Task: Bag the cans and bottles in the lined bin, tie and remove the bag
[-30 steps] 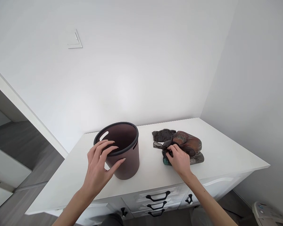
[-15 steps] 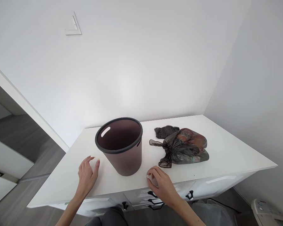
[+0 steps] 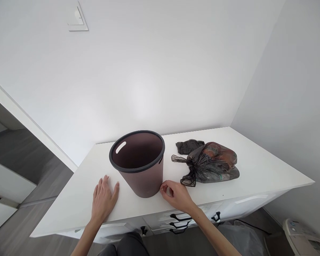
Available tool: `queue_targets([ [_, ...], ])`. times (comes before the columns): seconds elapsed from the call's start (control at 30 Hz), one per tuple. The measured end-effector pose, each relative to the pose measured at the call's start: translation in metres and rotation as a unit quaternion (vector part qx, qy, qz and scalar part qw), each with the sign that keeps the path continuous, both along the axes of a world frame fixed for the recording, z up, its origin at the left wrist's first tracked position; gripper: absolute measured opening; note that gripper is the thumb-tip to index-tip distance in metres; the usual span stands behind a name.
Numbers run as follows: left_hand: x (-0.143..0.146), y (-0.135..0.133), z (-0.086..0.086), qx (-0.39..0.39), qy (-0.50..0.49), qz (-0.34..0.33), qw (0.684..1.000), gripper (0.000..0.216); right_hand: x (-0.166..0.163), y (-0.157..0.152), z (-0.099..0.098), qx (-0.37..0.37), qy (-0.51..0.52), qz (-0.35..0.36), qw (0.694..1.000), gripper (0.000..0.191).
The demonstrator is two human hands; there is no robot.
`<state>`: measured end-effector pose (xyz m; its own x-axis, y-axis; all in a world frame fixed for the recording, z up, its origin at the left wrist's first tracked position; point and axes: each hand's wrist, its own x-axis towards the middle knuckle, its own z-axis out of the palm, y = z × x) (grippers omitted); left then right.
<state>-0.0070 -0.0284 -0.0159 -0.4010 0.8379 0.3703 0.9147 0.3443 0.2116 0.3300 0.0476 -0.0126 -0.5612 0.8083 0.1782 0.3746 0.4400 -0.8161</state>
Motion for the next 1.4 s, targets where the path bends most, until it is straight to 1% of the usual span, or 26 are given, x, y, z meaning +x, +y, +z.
queue_targets([
  [0.17,0.001,0.001,-0.002,-0.008,0.021,0.000,1.000,0.074,0.002,0.004,-0.008,-0.003,0.010,-0.015,1.000,0.015],
  [0.33,0.003,-0.001,-0.001,-0.010,0.033,0.001,0.999,0.069,0.002,0.008,-0.014,-0.025,0.052,-0.058,0.997,0.022],
  [0.43,0.005,-0.002,0.000,-0.017,0.034,0.003,0.999,0.068,0.003,0.008,-0.019,-0.023,0.064,-0.078,0.995,0.023],
  [0.7,0.006,0.001,-0.006,-0.023,0.040,0.006,0.999,0.067,0.006,0.008,-0.024,-0.014,0.070,-0.094,0.993,0.022],
  [0.87,0.001,0.004,-0.013,-0.022,0.046,-0.001,0.999,0.068,0.008,0.009,-0.027,-0.016,0.069,-0.096,0.993,0.021],
  [0.97,-0.001,0.005,-0.015,-0.028,0.040,-0.004,0.999,0.069,0.009,0.010,-0.026,-0.019,0.073,-0.094,0.993,0.020],
  [1.03,-0.001,0.005,-0.013,-0.033,0.032,0.000,0.999,0.069,0.009,0.008,-0.023,-0.018,0.076,-0.092,0.993,0.020],
  [1.2,0.005,0.003,-0.001,-0.049,0.013,0.012,0.999,0.070,0.009,0.004,-0.012,-0.029,0.075,-0.081,0.993,0.019],
  [1.4,0.008,0.003,0.003,-0.052,0.000,0.020,0.998,0.072,0.011,0.005,-0.013,-0.043,0.068,-0.069,0.994,0.018],
])
